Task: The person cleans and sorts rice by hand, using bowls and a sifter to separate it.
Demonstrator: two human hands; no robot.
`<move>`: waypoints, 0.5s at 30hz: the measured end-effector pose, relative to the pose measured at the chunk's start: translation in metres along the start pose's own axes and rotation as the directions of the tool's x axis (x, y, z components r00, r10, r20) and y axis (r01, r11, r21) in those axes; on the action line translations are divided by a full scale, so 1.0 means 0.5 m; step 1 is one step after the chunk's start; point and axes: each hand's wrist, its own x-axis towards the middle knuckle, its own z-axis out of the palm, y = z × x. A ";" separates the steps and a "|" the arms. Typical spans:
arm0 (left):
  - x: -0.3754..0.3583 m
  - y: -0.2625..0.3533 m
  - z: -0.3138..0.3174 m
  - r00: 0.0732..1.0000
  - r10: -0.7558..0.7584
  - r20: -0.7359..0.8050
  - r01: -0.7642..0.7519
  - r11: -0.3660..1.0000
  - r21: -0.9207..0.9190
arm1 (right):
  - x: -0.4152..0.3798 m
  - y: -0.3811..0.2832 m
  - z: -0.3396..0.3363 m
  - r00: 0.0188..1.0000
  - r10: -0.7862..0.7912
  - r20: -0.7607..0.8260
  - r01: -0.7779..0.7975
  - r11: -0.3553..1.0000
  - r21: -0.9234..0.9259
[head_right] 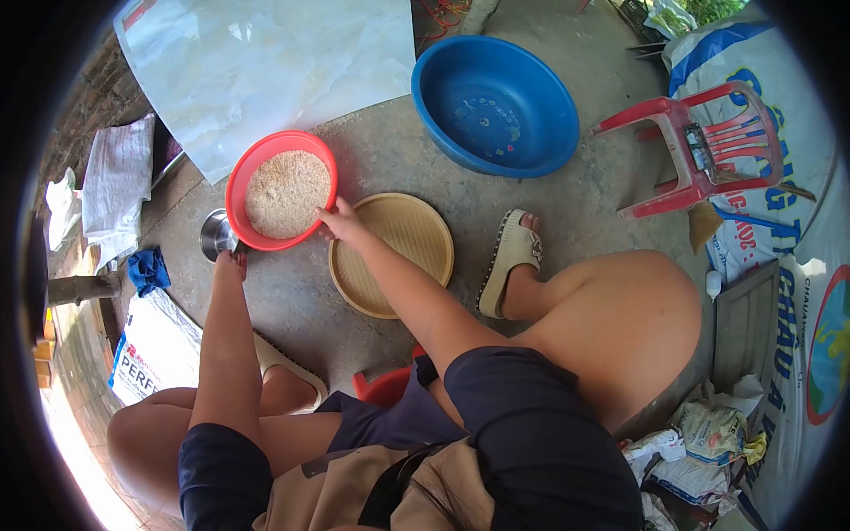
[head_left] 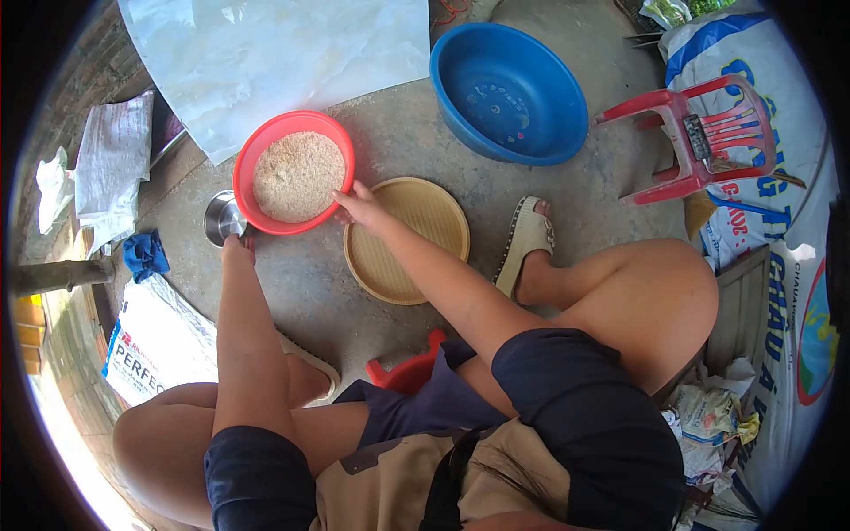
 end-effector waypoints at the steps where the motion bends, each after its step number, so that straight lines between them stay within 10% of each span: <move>1: -0.008 -0.004 0.001 0.997 -0.028 0.066 0.028 1.000 0.000 | 0.000 0.000 -0.001 1.000 0.002 0.002 -0.002 1.000 -0.002; 6: -0.022 -0.001 -0.019 0.972 -0.058 0.230 0.060 0.998 0.000 | 0.006 0.008 -0.001 1.000 0.021 0.009 -0.021 1.000 0.023; 11: -0.187 0.018 -0.003 0.892 0.449 -0.045 -0.448 0.871 -0.201 | 0.003 0.008 -0.001 1.000 0.008 0.010 -0.008 1.000 0.024; 15: -0.254 0.084 0.022 0.801 0.598 -0.009 -0.578 0.771 -0.268 | 0.008 0.015 -0.002 1.000 0.006 0.010 -0.006 1.000 0.009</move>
